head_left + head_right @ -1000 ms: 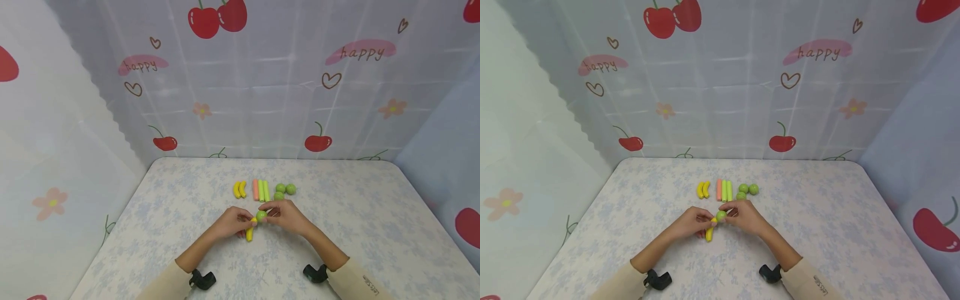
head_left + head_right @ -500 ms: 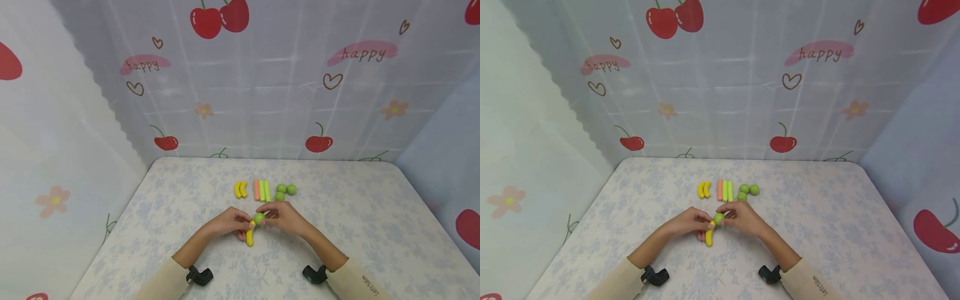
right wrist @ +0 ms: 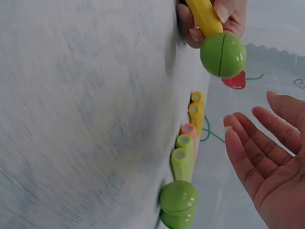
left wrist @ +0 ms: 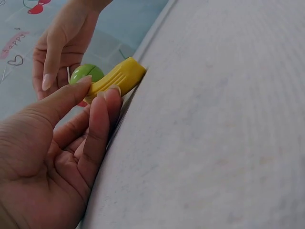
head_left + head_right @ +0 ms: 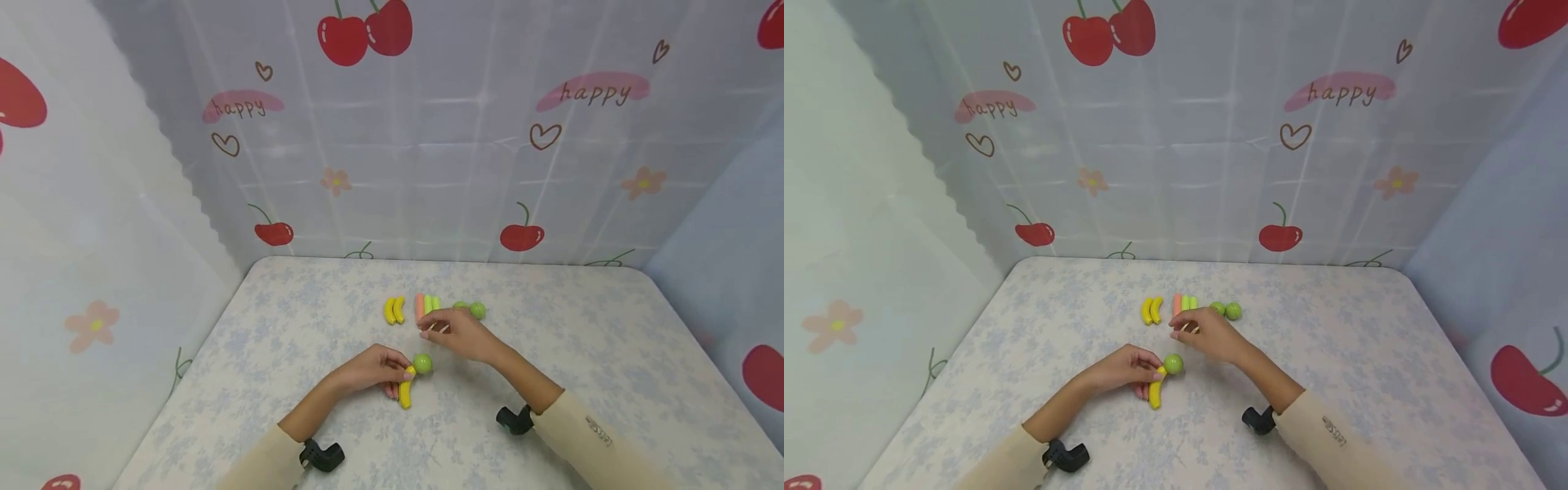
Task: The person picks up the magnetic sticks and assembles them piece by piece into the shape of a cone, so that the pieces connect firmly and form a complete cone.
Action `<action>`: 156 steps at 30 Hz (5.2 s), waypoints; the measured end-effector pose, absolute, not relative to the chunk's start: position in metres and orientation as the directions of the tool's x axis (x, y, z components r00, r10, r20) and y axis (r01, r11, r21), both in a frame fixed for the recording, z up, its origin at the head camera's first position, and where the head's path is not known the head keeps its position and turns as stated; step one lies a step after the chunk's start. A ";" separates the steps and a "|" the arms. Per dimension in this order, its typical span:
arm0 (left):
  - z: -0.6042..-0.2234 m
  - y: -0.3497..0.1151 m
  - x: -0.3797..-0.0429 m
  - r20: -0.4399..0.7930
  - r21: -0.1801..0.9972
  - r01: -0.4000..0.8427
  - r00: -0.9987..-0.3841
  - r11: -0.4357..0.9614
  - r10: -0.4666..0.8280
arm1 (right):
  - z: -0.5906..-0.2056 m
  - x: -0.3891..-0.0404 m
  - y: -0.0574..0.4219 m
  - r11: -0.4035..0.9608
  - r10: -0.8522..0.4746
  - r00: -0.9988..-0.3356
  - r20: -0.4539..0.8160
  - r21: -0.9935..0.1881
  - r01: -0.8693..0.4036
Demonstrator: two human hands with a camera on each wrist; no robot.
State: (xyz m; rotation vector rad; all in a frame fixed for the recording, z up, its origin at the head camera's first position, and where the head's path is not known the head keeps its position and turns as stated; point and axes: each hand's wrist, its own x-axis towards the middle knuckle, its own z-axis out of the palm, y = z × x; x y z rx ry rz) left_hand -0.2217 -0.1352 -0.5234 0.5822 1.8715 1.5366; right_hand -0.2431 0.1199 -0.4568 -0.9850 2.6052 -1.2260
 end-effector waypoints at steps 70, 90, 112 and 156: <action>-0.525 -0.139 -0.222 -0.175 0.983 -0.082 -0.668 0.163 0.723 | -0.447 -0.299 0.077 0.640 -0.661 -0.709 0.246 -0.309 -0.703; -0.527 -0.139 -0.223 -0.185 0.983 -0.123 -0.677 0.139 0.712 | -0.460 -0.242 0.122 0.682 -0.540 -0.744 0.393 -0.313 -0.661; -0.529 -0.139 -0.226 -0.171 0.983 -0.165 -0.710 0.074 0.683 | -0.470 -0.225 0.136 0.668 -0.510 -0.771 0.380 -0.390 -0.634; -0.528 -0.139 -0.225 -0.192 0.981 -0.121 -0.685 0.150 0.703 | -0.470 -0.212 0.115 0.508 -0.642 -0.730 0.237 -0.582 -0.635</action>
